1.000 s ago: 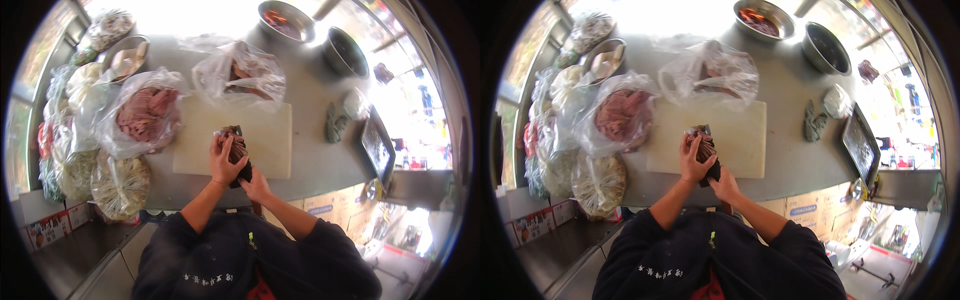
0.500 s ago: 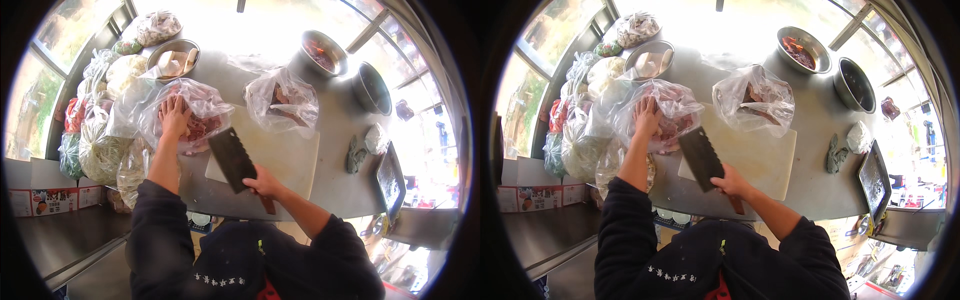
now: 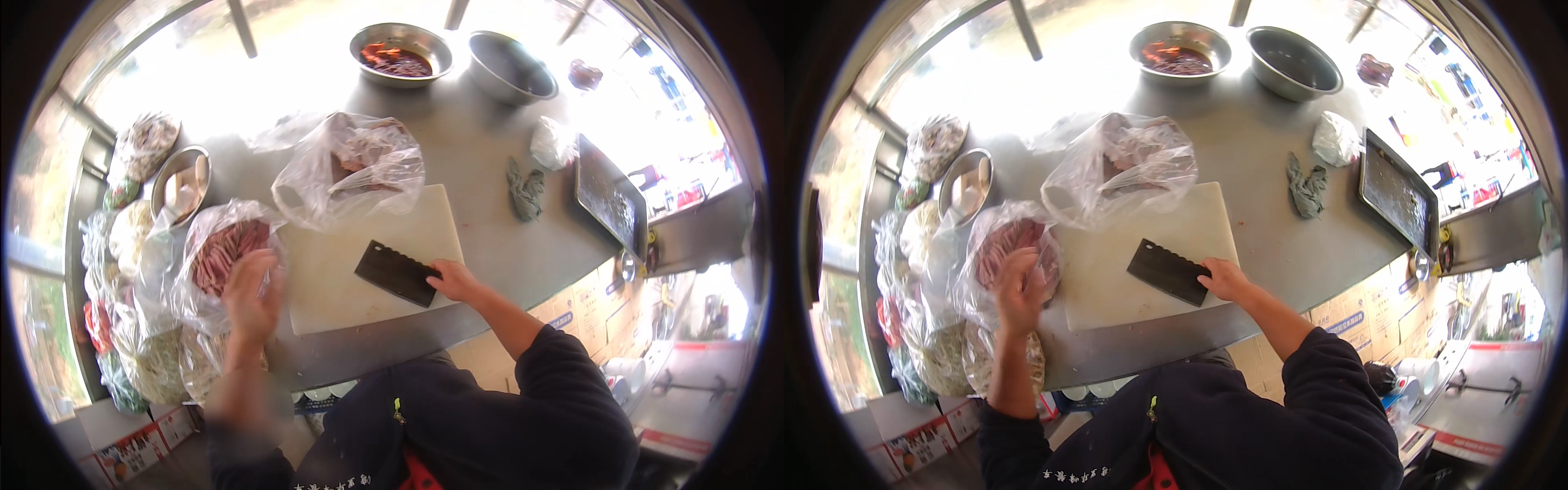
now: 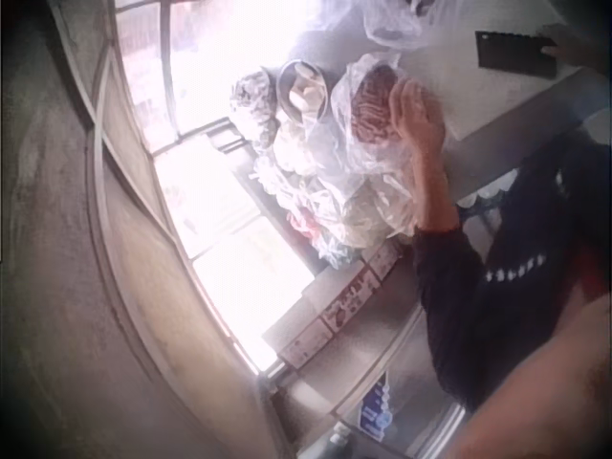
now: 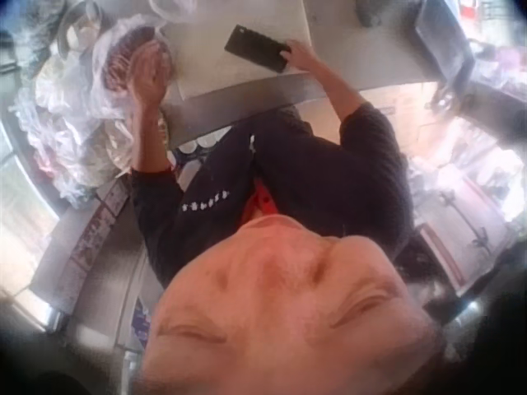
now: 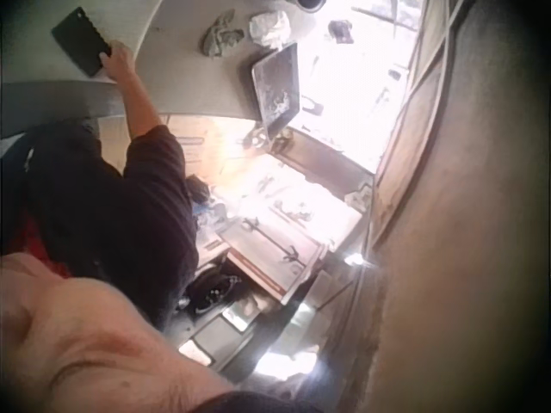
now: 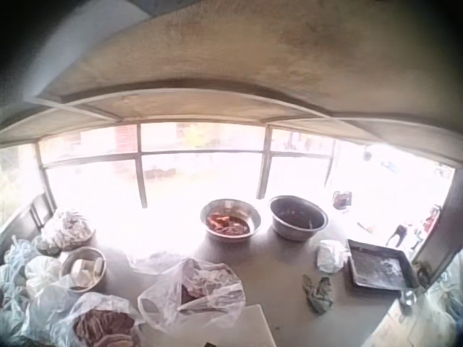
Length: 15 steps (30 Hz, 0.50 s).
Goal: The person slices pieces of raw meat on a white cutting board using a cleaver. Sliced meat is gathered and placed into a plastic bag. The person repeats this process with multiple pieces of meat throughout the clip.
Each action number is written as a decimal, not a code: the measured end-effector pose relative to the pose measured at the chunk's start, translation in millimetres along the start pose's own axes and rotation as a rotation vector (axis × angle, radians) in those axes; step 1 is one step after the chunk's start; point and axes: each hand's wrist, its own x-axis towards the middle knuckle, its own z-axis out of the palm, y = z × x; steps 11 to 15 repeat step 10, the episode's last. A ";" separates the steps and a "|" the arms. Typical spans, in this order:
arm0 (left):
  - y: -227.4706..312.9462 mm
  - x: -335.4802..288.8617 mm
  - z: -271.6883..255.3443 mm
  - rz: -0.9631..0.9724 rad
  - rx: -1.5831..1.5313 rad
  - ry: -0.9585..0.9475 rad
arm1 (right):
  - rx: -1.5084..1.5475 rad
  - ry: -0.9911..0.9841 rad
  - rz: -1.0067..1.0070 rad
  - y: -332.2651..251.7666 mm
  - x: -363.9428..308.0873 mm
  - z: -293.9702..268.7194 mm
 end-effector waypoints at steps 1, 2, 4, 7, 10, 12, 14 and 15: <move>21.7 16.0 20.1 0.094 -0.037 -0.115 | 0.010 0.044 -0.007 -0.8 -1.9 4.8; 32.3 31.8 44.1 0.069 -0.052 -0.121 | 0.015 0.089 -0.012 0.1 -4.6 9.7; 37.8 66.1 97.0 0.011 -0.082 -0.130 | 0.041 0.169 -0.025 -2.9 -11.6 15.5; 1.8 110.2 169.9 -0.314 0.041 -0.255 | 0.087 0.253 -0.034 -8.0 -27.4 25.5; -38.1 133.4 239.5 -0.191 -0.440 -0.534 | -0.010 0.210 0.010 11.5 -40.7 30.8; -38.1 133.4 239.5 -0.191 -0.440 -0.534 | -0.010 0.210 0.010 11.5 -40.7 30.8; -38.1 133.4 239.5 -0.191 -0.440 -0.534 | -0.010 0.210 0.010 11.5 -40.7 30.8; -38.1 133.4 239.5 -0.191 -0.440 -0.534 | -0.010 0.210 0.010 11.5 -40.7 30.8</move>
